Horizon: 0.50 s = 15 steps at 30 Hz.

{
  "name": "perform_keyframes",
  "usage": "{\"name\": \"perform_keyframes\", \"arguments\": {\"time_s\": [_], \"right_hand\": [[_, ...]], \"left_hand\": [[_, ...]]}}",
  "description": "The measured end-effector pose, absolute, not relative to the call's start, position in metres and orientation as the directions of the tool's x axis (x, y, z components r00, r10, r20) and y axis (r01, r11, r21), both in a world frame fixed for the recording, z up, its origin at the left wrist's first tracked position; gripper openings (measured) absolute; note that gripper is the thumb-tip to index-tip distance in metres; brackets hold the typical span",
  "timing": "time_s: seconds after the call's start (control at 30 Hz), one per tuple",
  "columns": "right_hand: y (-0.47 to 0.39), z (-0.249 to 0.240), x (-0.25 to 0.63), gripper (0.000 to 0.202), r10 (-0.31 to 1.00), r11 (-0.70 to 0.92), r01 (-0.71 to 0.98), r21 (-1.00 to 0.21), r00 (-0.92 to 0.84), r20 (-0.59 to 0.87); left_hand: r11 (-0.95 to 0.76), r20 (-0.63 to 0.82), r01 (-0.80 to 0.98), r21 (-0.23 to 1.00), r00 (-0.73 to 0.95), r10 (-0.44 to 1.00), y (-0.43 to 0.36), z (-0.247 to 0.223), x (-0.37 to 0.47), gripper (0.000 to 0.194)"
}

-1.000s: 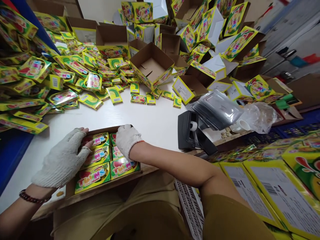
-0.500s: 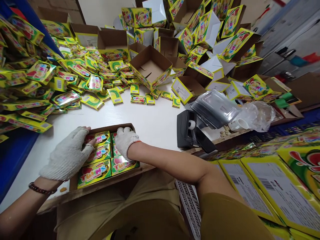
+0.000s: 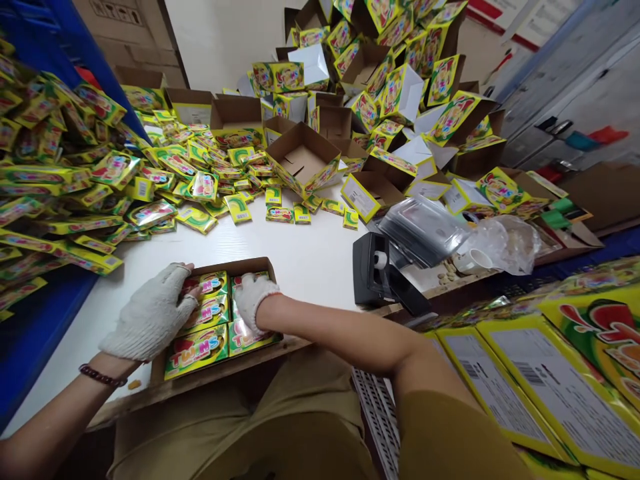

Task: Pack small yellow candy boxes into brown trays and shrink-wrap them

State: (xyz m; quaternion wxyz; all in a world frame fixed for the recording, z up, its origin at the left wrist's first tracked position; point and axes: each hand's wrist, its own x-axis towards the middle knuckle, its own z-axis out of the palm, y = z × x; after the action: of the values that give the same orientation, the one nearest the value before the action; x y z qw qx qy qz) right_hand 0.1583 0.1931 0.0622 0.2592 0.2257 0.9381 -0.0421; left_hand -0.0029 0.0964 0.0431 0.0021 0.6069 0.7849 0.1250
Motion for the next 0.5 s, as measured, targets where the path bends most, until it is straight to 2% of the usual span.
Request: {"name": "perform_keyframes", "arguments": {"time_s": [0.1,0.2,0.27,0.33,0.4,0.43,0.5], "right_hand": [[0.188,0.066,0.161,0.076,0.313,0.915,0.402,-0.027,-0.753,-0.579],[0.199,0.078,0.158,0.058,0.205,0.933,0.346,-0.096,-0.732,-0.649],[0.213,0.088,0.155,0.039,0.093,0.936,0.292,-0.197,-0.743,-0.662],[0.231,0.097,0.152,0.026,0.022,0.896,0.268,-0.353,-0.823,-0.568],[0.258,0.1,0.149,0.026,0.107,0.83,0.299,-0.471,-0.914,-0.391],[0.275,0.098,0.147,0.029,0.222,0.809,0.354,-0.468,-0.923,-0.315],[0.313,0.088,0.141,0.034,0.475,0.778,0.523,-0.348,-0.852,-0.221]], "left_hand": [[0.243,0.157,0.939,0.244,-0.285,0.945,0.096,0.041,0.0,0.042],[0.257,0.134,0.919,0.298,-0.307,0.942,0.093,0.047,-0.001,0.043],[0.272,0.066,0.891,0.364,-0.316,0.947,0.095,0.056,-0.007,0.043],[0.296,-0.01,0.847,0.442,-0.325,0.946,0.102,0.064,-0.019,0.047],[0.315,-0.024,0.83,0.46,-0.343,0.939,0.118,0.068,-0.034,0.049],[0.322,-0.006,0.837,0.442,-0.356,0.934,0.13,0.067,-0.043,0.047],[0.347,0.035,0.86,0.373,-0.387,0.921,0.16,0.058,-0.061,0.037]]}}
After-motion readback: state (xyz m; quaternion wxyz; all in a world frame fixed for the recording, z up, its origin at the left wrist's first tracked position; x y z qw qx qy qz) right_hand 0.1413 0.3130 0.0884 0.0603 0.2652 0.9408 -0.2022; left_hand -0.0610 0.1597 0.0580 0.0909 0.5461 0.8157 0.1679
